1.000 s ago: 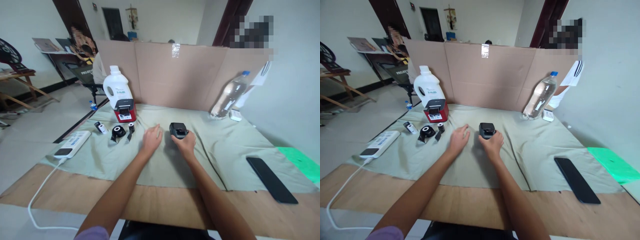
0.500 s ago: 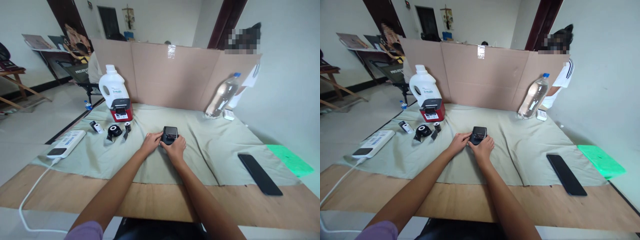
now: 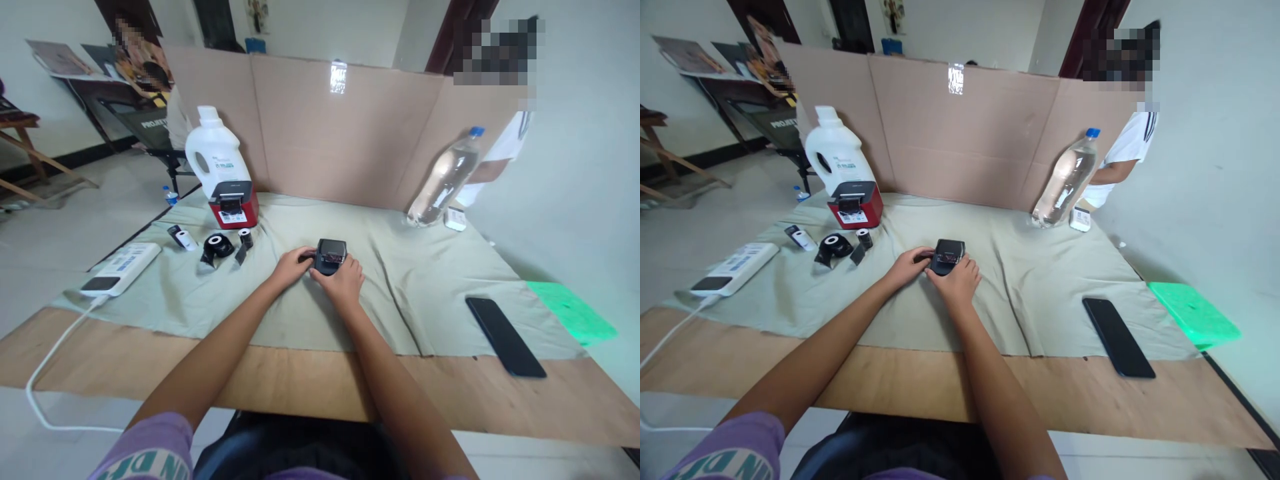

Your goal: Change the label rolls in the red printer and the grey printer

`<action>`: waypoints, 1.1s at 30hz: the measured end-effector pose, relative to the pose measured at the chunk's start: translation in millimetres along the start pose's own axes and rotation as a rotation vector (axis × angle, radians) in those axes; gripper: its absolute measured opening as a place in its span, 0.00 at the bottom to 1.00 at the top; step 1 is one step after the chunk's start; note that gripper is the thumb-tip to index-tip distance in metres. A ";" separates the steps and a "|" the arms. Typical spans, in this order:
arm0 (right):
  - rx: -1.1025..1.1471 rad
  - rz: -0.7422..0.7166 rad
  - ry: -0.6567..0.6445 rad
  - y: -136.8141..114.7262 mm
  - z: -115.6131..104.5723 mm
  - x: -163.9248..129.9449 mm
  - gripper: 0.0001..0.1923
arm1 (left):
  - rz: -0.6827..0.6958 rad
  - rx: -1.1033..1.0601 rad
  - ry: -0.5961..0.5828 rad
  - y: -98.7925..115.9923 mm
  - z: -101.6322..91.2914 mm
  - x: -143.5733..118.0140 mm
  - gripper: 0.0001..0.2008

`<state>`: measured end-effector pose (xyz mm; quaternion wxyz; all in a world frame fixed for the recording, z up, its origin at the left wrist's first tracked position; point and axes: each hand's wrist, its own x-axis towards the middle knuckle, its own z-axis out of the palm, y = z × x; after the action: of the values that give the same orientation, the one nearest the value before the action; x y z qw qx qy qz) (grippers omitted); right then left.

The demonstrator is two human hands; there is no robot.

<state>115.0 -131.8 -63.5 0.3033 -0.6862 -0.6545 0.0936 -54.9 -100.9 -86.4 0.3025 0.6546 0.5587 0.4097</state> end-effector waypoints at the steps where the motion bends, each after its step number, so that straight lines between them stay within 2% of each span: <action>1: 0.003 -0.001 -0.008 0.7 -1.0 1.0 0.46 | -0.042 -0.022 -0.006 3.1 -1.4 4.7 0.18; 5: 0.006 -0.007 -0.024 4.4 -2.8 5.0 0.38 | -0.287 0.000 -0.121 25.7 -14.3 30.1 0.12; 7: 0.004 -0.020 -0.008 6.5 -2.0 6.0 0.37 | -0.354 0.031 -0.188 37.5 -22.2 42.0 0.08; 11: 0.008 -0.045 0.014 9.6 1.1 6.6 0.36 | -0.383 0.046 -0.268 49.8 -31.5 53.6 0.05; 18: 0.008 -0.039 -0.018 10.1 2.3 8.6 0.38 | -0.431 0.022 -0.325 46.7 -29.8 54.1 0.09; 22: 0.016 -0.025 -0.035 9.0 1.5 8.9 0.39 | -0.476 0.037 -0.333 47.5 -29.3 56.1 0.11; 26: 0.012 -0.020 -0.037 8.8 2.2 8.6 0.40 | -0.541 0.118 -0.318 52.0 -28.2 57.7 0.08; 33: 0.040 -0.019 -0.024 8.9 4.0 8.0 0.38 | -0.573 0.160 -0.290 53.3 -24.1 58.6 0.11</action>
<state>121.4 -122.6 -69.4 0.3100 -0.6725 -0.6626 0.1123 -47.9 -55.3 -17.7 0.4295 0.5440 0.7016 0.1652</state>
